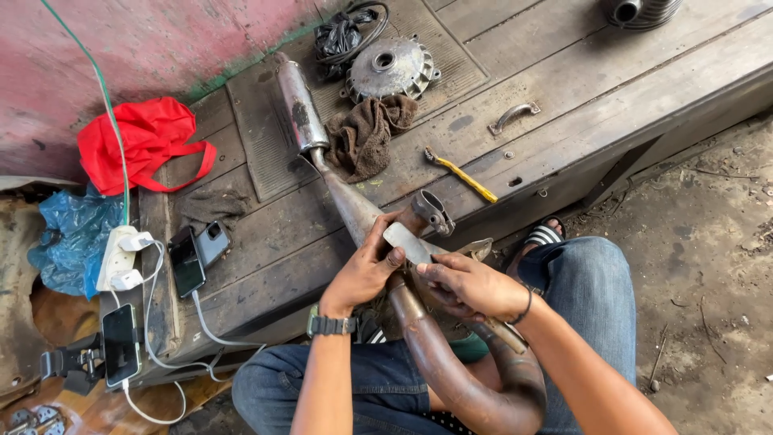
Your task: The person is using a metal chisel to scrape off carbon residue and clean the interior and exterior of a motorcycle exhaust pipe.
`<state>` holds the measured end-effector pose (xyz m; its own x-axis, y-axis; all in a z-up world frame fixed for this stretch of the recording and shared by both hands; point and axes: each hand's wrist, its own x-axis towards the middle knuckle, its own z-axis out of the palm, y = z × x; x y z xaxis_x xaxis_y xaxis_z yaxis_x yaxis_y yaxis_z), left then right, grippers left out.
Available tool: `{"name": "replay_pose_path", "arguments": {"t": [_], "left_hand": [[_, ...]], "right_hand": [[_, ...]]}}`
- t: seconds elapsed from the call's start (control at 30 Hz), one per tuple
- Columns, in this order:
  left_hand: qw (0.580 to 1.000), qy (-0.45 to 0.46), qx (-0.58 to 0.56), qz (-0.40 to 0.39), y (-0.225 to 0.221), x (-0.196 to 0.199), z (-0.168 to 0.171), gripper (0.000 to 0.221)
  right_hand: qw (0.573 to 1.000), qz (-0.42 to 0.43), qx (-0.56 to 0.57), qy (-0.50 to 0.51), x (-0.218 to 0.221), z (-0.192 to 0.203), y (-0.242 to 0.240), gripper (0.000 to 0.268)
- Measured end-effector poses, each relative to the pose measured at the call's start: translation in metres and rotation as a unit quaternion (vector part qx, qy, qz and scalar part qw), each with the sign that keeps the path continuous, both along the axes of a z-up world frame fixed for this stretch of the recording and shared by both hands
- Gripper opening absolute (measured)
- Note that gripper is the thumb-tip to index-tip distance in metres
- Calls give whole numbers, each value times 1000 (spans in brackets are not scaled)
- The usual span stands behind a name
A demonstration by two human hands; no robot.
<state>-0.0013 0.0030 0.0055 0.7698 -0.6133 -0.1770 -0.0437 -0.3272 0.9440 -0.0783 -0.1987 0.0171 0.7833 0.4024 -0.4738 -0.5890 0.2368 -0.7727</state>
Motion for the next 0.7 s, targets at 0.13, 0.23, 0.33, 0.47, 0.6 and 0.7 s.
{"name": "replay_pose_path", "arguments": {"t": [0.13, 0.23, 0.33, 0.47, 0.6, 0.7], "left_hand": [[1000, 12, 9, 14, -5, -3, 5, 74], [999, -18, 2, 46, -10, -2, -3, 60], [999, 2, -30, 29, -5, 2, 0, 61], [999, 10, -34, 2, -1, 4, -4, 68], [1000, -8, -24, 9, -5, 3, -3, 70], [1000, 4, 3, 7, -3, 0, 1, 76]], "right_hand": [[1000, -7, 24, 7, 4, -17, -4, 27], [920, 11, -299, -252, 12, -46, -12, 35], [973, -11, -186, -135, 13, -45, -7, 35], [999, -11, 34, -10, 0, -8, -1, 28], [997, 14, -12, -71, 4, -15, -3, 29], [994, 19, -49, -93, 6, -15, -5, 29]]}}
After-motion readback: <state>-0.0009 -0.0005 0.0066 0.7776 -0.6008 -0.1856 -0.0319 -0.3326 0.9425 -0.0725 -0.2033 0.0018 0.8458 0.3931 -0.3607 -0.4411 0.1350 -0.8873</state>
